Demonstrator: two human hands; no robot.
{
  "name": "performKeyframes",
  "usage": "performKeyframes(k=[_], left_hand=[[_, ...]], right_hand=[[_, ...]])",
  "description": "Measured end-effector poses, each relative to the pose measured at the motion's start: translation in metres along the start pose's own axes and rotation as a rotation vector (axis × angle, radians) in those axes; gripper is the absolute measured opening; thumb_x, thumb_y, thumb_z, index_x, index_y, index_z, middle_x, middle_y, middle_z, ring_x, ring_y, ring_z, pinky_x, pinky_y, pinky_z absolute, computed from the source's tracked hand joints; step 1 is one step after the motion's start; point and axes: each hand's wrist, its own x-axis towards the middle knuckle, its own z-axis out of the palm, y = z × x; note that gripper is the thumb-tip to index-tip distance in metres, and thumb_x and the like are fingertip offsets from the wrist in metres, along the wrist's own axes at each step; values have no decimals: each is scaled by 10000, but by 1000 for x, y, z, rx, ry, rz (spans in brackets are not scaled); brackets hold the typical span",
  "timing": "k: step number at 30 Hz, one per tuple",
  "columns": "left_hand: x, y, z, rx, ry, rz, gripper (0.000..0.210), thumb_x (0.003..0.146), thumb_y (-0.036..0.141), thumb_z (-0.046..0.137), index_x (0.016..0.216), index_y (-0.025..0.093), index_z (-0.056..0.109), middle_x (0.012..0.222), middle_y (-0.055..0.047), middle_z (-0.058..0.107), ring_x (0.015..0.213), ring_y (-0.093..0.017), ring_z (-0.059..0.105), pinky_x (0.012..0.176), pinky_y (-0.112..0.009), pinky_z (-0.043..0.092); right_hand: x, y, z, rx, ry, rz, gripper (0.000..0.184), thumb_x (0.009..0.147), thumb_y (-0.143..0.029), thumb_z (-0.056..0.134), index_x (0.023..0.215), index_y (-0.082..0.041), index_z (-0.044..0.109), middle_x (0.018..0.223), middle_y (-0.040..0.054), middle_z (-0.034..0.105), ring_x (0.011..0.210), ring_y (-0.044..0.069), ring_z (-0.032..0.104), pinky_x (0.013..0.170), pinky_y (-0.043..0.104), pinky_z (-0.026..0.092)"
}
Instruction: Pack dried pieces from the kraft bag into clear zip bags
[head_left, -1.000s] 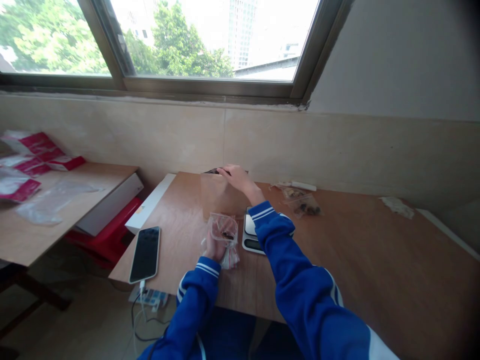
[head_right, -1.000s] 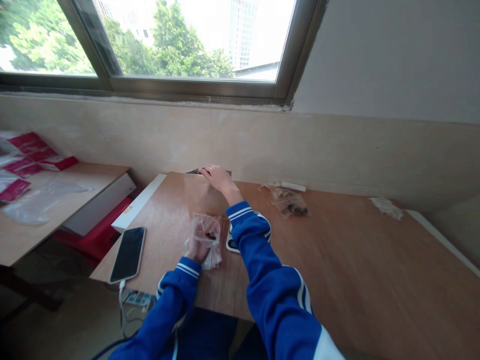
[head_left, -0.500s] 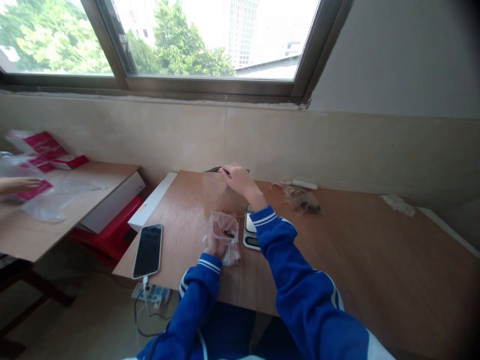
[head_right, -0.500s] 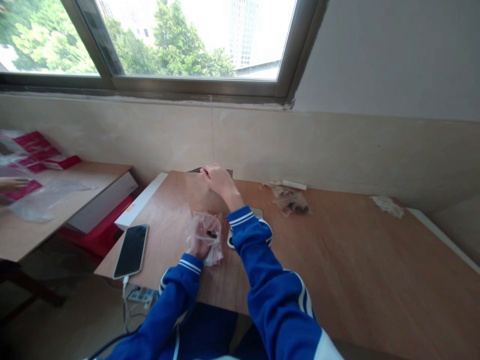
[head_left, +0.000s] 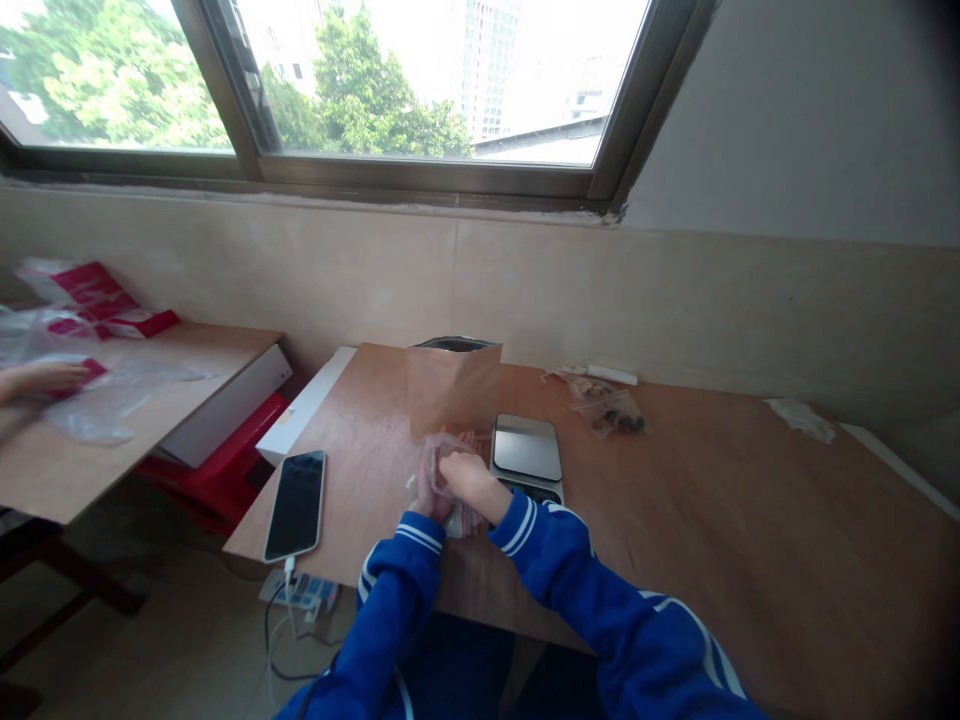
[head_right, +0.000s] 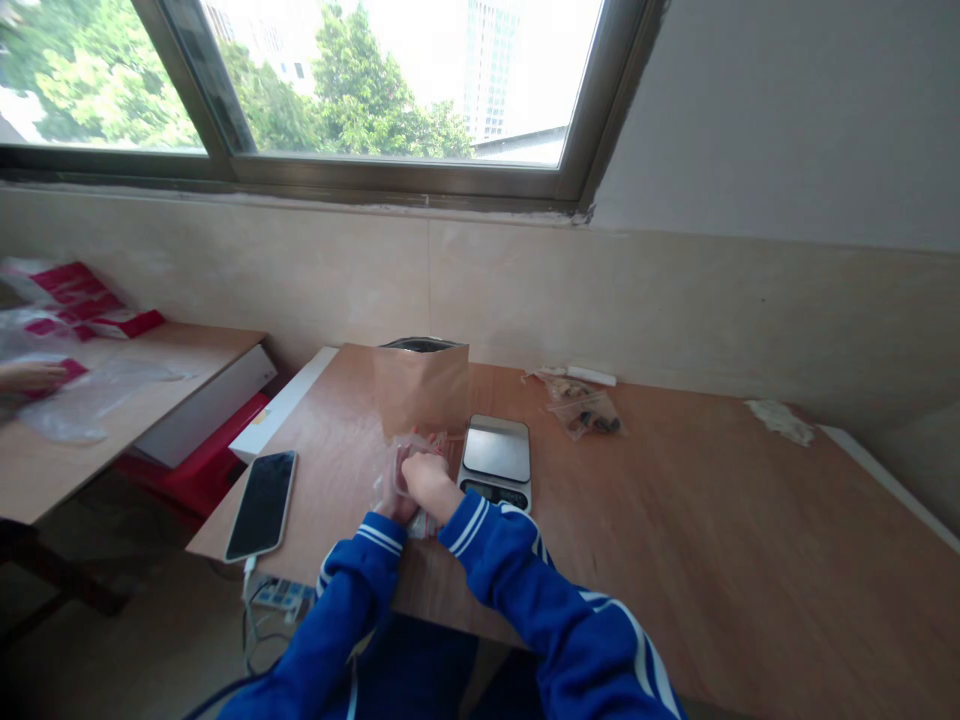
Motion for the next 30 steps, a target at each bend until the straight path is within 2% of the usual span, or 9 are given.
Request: performKeyframes(k=[4,8,10,12,16,18,22,25,30], left_hand=[[-2,-2,-4,40,47,-46,273,880,313,560,1082,158,658,1008,-116,707,1013,-266,657,864,-363,528],[2,-4,-11,40,67,-86,181,899,255,555,1016,165,660,758,-48,680,694,-174,657,645,-271,532],[4,-4,-13,38,66,-124,203,918,295,540,1024,168,658,661,-20,630,566,-133,593,557,-236,499],[5,-3,-13,32,69,-150,254,935,347,510,1065,179,650,649,-9,607,544,-119,568,536,-222,487],[5,0,-14,16,92,-140,291,960,372,450,1084,197,648,747,-20,638,642,-115,612,596,-213,509],[5,1,-14,19,105,-135,285,959,364,449,1067,203,657,770,-27,648,670,-118,625,606,-216,511],[4,3,-13,36,125,-133,253,927,362,494,1059,242,673,796,-41,666,682,-143,637,603,-255,510],[3,4,-11,31,135,-130,232,921,355,497,1018,248,679,790,-49,669,659,-157,635,576,-268,506],[2,5,-6,6,151,-143,227,942,315,464,930,189,653,758,-40,652,630,-141,624,552,-240,495]], right_hand=[[-11,15,-10,68,28,-116,259,785,-3,544,983,-106,673,1058,180,707,985,278,674,800,328,502],[-29,33,-47,329,103,-333,304,817,-98,566,1101,-207,558,894,3,718,810,153,675,697,221,486],[-30,40,-75,536,225,-442,294,834,-137,563,1114,-211,512,889,-8,702,781,140,660,678,218,483],[-21,45,-103,661,393,-492,318,837,-182,582,1138,-208,484,986,20,691,856,149,656,727,236,491],[19,57,-142,623,852,-388,283,898,-188,501,1181,-199,500,1128,68,662,1056,179,618,891,292,460],[39,62,-145,490,908,-312,249,910,-150,462,1137,-190,557,1107,75,674,1061,194,613,912,309,444],[57,71,-125,371,858,-224,283,915,-138,463,1160,-197,590,1137,79,680,1056,202,614,921,314,442],[61,76,-111,406,889,-233,297,948,-189,432,1200,-193,589,1199,81,658,1103,181,594,967,309,425],[53,80,-109,307,814,-241,315,975,-259,395,1066,-199,690,1309,97,584,1254,208,481,1080,384,319]])
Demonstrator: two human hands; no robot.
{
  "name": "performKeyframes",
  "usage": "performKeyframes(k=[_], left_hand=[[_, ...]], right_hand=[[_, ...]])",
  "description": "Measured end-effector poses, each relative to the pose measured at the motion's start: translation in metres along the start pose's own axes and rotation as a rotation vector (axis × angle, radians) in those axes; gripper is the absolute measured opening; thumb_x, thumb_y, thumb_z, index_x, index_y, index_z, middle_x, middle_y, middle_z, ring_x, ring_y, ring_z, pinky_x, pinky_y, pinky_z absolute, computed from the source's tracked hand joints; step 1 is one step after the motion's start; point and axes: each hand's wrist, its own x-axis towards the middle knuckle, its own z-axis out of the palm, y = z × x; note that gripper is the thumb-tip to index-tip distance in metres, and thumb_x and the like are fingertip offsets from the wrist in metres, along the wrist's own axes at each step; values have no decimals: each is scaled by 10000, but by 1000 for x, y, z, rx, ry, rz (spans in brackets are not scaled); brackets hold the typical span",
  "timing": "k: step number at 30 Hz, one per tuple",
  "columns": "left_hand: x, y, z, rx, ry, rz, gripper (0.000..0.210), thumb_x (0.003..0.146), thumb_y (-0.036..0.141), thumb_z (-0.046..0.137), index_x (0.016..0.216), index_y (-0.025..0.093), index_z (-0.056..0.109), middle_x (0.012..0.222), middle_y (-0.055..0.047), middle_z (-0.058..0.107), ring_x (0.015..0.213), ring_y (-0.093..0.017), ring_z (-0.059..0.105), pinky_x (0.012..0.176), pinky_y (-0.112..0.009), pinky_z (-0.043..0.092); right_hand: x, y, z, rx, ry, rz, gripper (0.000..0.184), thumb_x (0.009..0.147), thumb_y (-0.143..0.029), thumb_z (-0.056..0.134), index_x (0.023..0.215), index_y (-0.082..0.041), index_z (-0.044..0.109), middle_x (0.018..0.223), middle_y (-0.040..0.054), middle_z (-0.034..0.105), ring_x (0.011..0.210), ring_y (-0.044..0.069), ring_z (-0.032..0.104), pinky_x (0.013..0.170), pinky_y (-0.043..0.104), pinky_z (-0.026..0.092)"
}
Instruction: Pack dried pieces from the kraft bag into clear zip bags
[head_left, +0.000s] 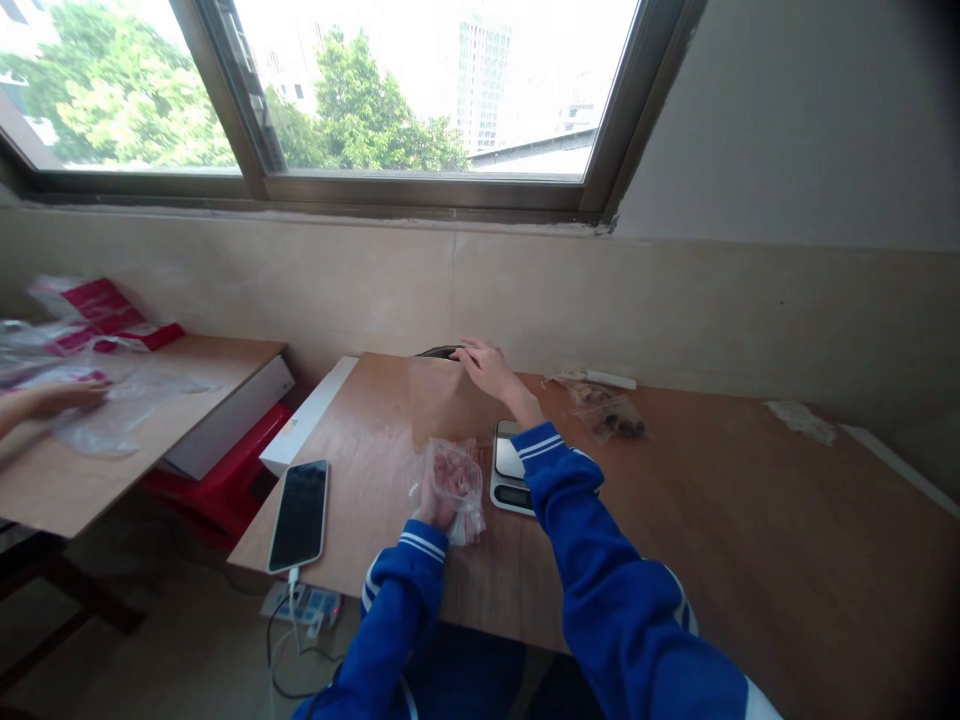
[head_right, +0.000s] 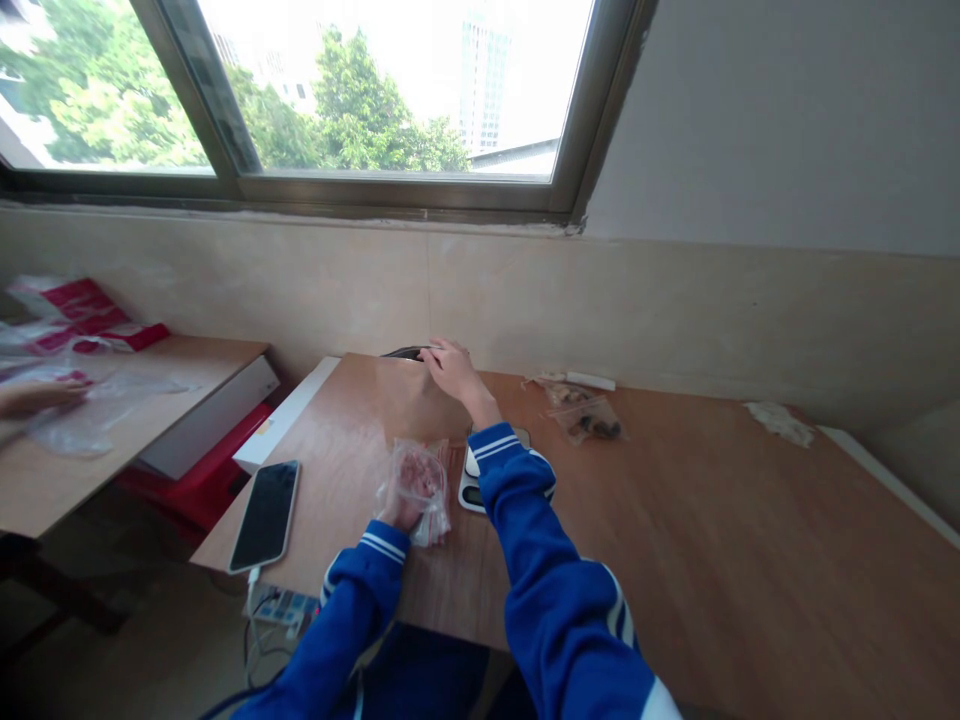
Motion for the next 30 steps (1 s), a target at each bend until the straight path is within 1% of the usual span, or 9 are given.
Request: performKeyframes(k=[3,6,8,10,14,17,23,26,30], left_hand=[[-1,1,2,-18,-2,3,219,941,307,468,939,187,651,756,-34,654,643,-136,632,576,-237,504],[-2,3,6,-33,-4,9,213,936,286,465,930,188,654,772,-36,669,668,-143,644,625,-255,527],[-3,4,9,-45,-10,14,208,928,270,464,904,187,653,811,-46,686,733,-158,661,696,-280,543],[-3,6,13,-52,-27,16,185,908,254,484,894,180,652,863,-66,698,835,-189,672,787,-317,543],[-2,9,22,-46,-71,-19,185,886,244,489,914,171,657,905,-99,704,965,-244,658,889,-378,517],[1,10,27,-46,-78,-25,220,912,238,436,886,179,646,837,-75,699,875,-212,671,857,-365,527],[2,10,35,23,-80,0,153,878,185,489,887,152,639,819,-55,680,775,-170,660,785,-299,516],[-6,11,39,151,2,169,111,866,249,571,883,153,624,787,-26,655,683,-139,628,659,-245,492],[-22,18,45,370,169,566,243,845,373,650,739,182,542,576,74,480,466,-62,439,456,-180,326]], right_hand=[[-20,-9,-7,35,168,37,312,975,-305,398,1099,-238,676,1351,82,538,1298,229,423,1105,437,275],[-60,-21,-1,222,285,126,384,999,-332,290,1061,-220,653,1164,83,622,1147,195,538,1027,367,386],[-93,-27,13,299,192,209,372,991,-372,303,1059,-211,632,1122,86,631,1097,199,566,985,351,429],[-127,-33,34,256,80,314,360,912,-429,492,1175,-199,581,1212,109,598,1182,248,519,1040,406,390],[-175,-41,71,222,22,422,733,744,-321,698,1393,-193,383,1414,141,460,1325,290,401,1112,457,329],[-188,-43,77,342,121,493,624,808,-230,576,1393,-224,362,1330,130,544,1233,250,520,1036,430,434],[-192,-39,51,558,238,542,326,908,-328,439,1206,-227,524,1114,116,682,1046,241,653,882,399,535],[-202,-38,45,693,247,599,369,891,-430,479,1182,-211,543,1151,137,674,1062,272,653,794,400,571],[-216,-41,51,831,230,666,381,832,-551,550,983,-211,629,1074,145,703,973,302,687,818,442,569]])
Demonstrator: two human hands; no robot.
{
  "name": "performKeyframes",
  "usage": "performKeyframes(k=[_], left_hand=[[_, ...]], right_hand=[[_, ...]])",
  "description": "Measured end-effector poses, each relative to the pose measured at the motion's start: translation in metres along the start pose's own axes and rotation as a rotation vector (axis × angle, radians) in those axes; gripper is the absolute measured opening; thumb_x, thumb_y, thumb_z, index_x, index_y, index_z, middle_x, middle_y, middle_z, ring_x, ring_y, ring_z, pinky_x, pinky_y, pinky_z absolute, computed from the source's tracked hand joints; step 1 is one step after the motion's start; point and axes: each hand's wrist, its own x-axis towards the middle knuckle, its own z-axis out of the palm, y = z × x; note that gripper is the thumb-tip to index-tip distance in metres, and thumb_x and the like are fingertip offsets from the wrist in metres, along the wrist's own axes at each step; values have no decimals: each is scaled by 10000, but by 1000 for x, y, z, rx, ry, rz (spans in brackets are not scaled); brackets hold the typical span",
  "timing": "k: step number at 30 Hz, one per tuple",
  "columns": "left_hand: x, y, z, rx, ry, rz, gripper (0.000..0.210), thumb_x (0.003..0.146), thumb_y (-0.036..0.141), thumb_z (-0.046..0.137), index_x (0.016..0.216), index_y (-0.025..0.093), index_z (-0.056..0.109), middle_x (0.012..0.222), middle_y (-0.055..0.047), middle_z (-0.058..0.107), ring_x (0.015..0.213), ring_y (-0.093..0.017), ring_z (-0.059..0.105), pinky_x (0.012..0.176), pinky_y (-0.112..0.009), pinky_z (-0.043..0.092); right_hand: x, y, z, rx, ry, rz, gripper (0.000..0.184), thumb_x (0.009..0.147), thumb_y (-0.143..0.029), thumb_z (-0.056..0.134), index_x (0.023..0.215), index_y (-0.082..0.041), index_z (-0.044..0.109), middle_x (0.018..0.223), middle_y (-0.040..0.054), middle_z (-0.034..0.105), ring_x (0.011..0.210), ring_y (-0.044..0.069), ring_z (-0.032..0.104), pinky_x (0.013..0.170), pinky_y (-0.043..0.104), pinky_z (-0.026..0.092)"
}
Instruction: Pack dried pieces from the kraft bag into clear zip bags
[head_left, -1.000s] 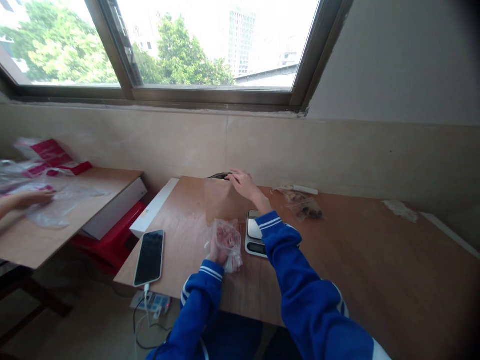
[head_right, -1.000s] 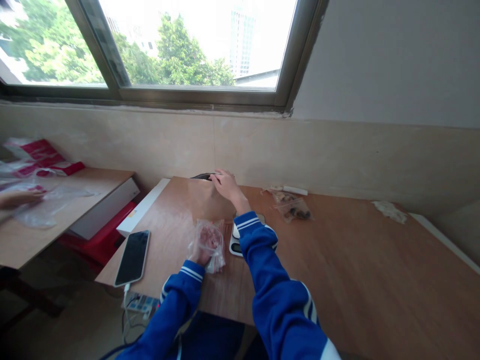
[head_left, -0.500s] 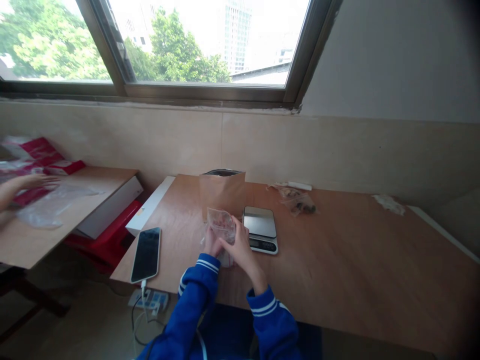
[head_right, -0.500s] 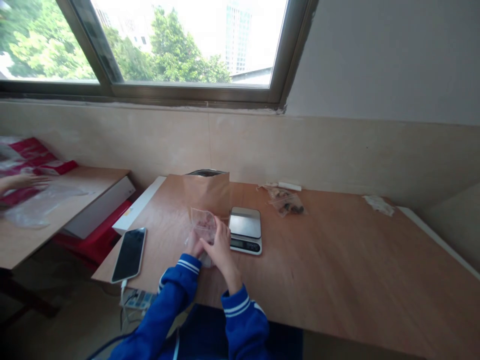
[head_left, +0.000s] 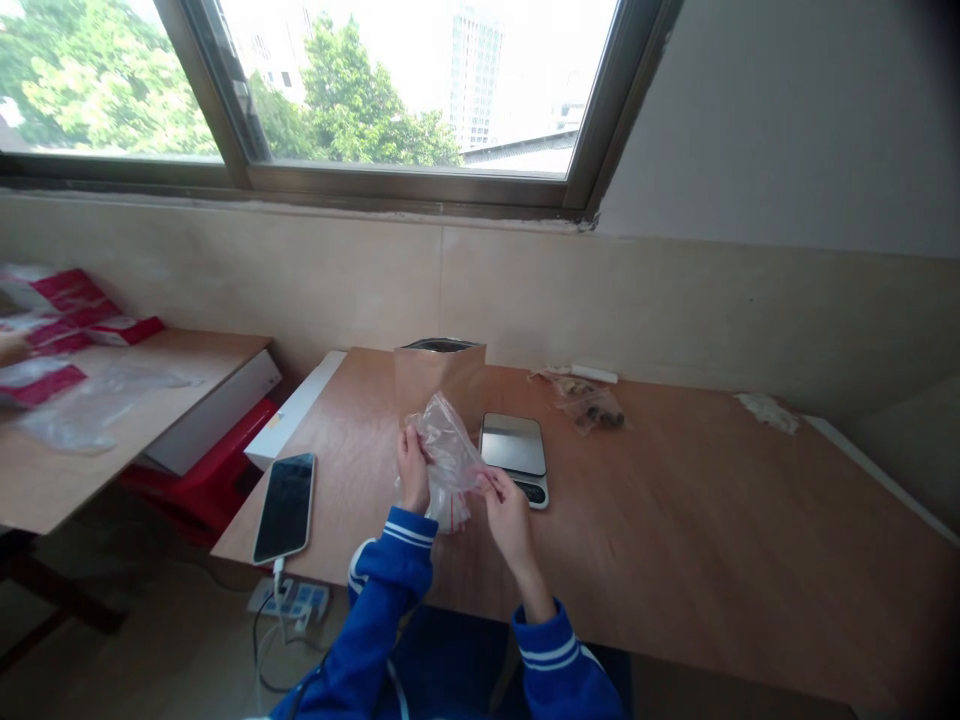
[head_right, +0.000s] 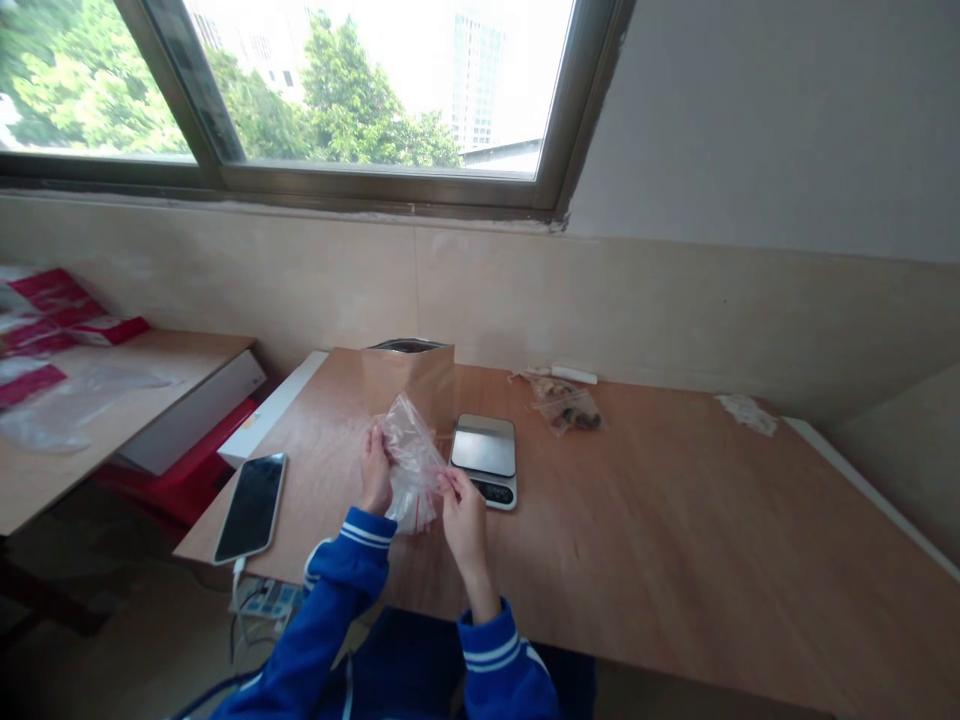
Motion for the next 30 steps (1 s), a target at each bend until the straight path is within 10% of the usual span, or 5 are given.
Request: performKeyframes(k=[4,12,20,30], left_hand=[[-2,19,-4,222,15,193,357,831,476,634,664,187,507,508,80,400,410,-68,357,411,-208,266],[-24,36,-19,408,-252,-165,461,826,542,598,1099,171,583,934,-62,657,716,-162,643,489,-200,453],[-40,18,-34,776,-419,85,517,897,575,432,1266,212,432,655,55,495,446,-89,431,402,-185,332],[-37,32,-44,812,-614,12,505,864,535,524,1187,152,590,545,62,480,439,-77,411,446,-187,316]], right_hand=[[-7,2,7,145,-62,103,400,761,-610,612,866,-224,627,919,111,733,808,297,722,784,458,575],[-5,15,9,202,65,147,456,716,-612,652,897,-194,619,980,119,716,765,280,701,667,396,558],[12,7,17,17,170,6,491,795,-556,609,1125,-195,561,1081,109,679,927,237,647,758,328,510],[58,-7,24,-139,400,-105,580,879,-694,347,883,-173,603,524,-18,541,458,161,503,492,279,396]])
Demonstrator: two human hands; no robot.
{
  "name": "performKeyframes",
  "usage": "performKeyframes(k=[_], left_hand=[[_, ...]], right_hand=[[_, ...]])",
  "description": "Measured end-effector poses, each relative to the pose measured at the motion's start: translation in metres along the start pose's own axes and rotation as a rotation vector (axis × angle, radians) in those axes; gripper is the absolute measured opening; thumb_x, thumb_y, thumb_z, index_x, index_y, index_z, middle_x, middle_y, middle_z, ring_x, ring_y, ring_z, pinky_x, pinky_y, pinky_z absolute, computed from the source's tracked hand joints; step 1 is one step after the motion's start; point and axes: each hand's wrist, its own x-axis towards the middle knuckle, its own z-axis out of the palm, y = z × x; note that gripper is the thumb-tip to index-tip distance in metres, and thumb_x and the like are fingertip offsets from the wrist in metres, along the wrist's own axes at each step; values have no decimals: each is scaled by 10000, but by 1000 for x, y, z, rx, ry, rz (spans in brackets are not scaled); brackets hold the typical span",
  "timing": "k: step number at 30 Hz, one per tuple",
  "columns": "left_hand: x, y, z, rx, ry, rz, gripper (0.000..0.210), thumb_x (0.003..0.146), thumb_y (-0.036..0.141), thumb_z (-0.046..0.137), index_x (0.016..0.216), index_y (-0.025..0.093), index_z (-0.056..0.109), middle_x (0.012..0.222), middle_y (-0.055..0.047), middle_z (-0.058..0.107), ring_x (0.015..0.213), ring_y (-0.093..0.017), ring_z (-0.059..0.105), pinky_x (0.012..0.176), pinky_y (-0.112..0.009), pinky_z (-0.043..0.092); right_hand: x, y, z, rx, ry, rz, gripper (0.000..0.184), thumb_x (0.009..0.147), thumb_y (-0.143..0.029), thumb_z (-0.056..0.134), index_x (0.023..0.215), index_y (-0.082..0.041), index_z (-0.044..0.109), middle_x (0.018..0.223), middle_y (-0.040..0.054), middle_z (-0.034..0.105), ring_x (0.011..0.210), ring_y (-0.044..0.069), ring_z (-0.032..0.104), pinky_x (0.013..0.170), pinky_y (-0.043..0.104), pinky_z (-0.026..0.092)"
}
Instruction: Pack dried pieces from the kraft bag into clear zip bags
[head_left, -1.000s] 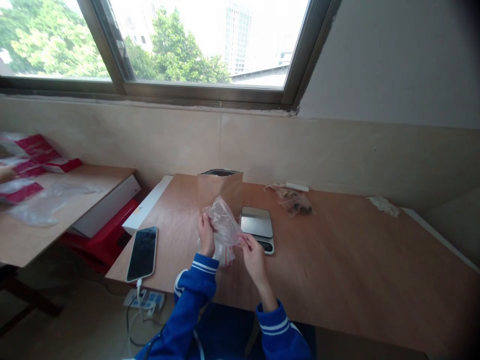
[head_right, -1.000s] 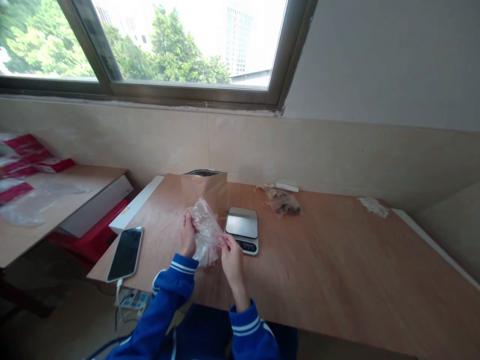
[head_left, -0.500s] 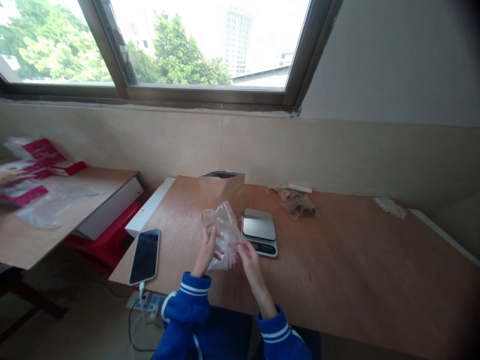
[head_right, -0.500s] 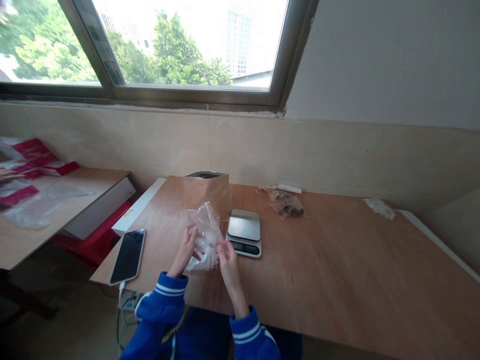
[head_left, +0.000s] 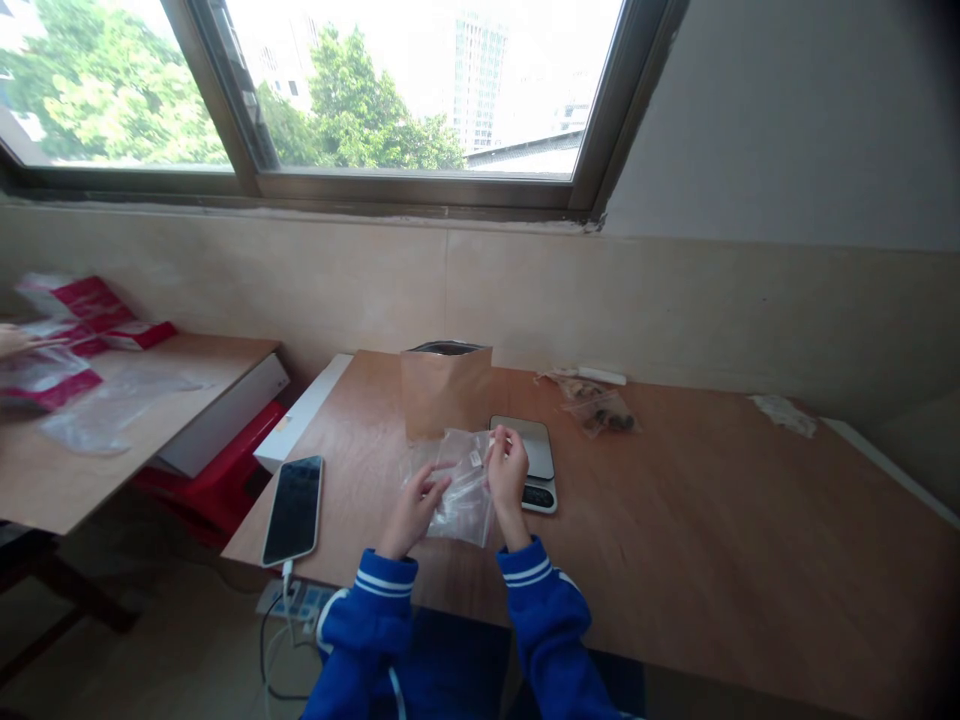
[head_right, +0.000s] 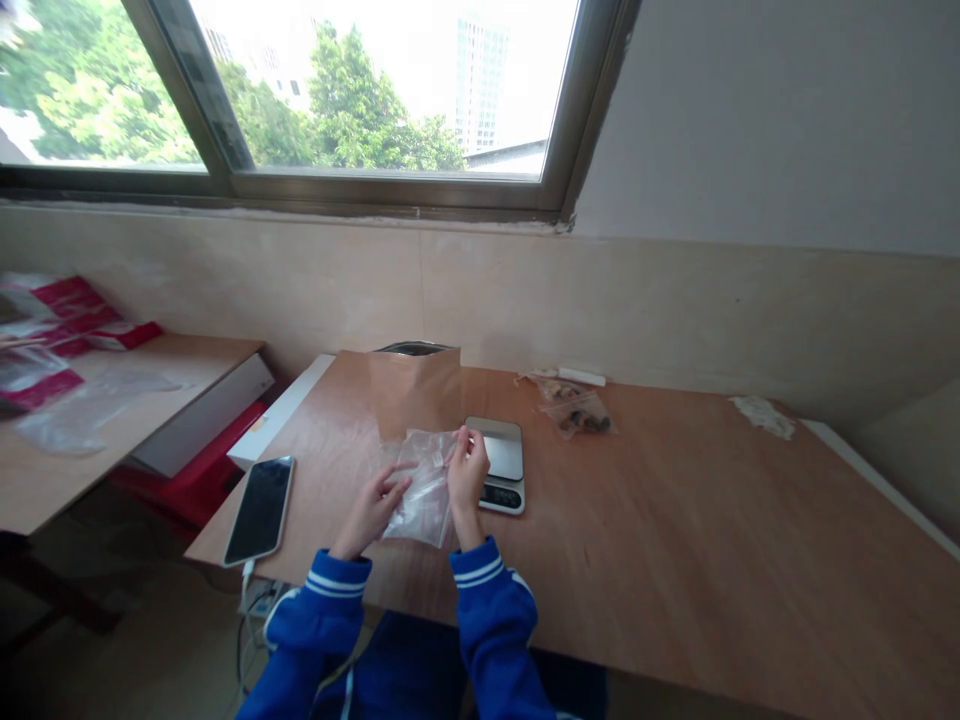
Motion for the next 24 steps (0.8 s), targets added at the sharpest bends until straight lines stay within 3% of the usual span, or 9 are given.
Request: performKeyframes(k=[4,7,9,11,14,19,21,24], left_hand=[[-3,2,-11,38,-72,-120,575,842,580,527,1219,148,576,568,41,554,355,-66,384,373,-190,291],[-2,2,-17,16,-14,-155,582,813,584,566,1171,127,602,836,-78,689,617,-148,610,484,-224,441],[1,3,-18,-81,53,-144,567,790,565,602,1166,140,609,1070,-119,672,822,-189,644,598,-247,499],[5,5,-19,-223,33,-155,601,798,588,554,1228,169,576,1144,-119,645,812,-190,651,589,-260,510],[15,8,-20,-300,0,-169,643,812,639,466,1231,162,567,995,-100,672,614,-152,639,470,-241,473],[32,8,-13,-112,205,-86,574,750,654,570,899,103,633,544,25,532,321,-86,455,313,-199,293],[33,5,-10,-151,279,-50,559,754,650,572,886,111,636,518,56,468,311,-64,408,305,-189,251],[27,-1,-11,-267,363,-52,561,756,635,585,1033,148,620,628,58,492,359,-36,395,329,-168,278]], right_hand=[[-4,10,2,-15,4,-39,569,890,-689,327,863,-185,590,509,-27,523,455,160,485,493,275,387],[-8,13,5,-30,-40,-64,534,896,-670,339,839,-197,579,558,-2,567,526,179,537,537,279,409],[-10,14,7,-41,-59,-90,507,903,-650,344,821,-204,569,625,23,609,604,193,576,581,282,427],[-11,14,9,-53,-66,-109,481,915,-623,336,816,-206,556,699,42,639,660,198,594,626,286,438],[-11,16,13,-86,-92,-121,447,931,-581,321,835,-207,546,752,52,655,675,199,596,655,292,435],[-13,17,19,-141,-141,-139,411,936,-545,321,817,-216,537,724,52,653,660,211,596,622,291,414],[-14,19,20,-131,-130,-124,414,940,-541,309,816,-216,534,730,53,658,639,206,594,615,290,415],[-13,23,19,-125,-95,-102,425,938,-546,301,827,-211,538,763,67,672,646,205,602,631,293,422]])
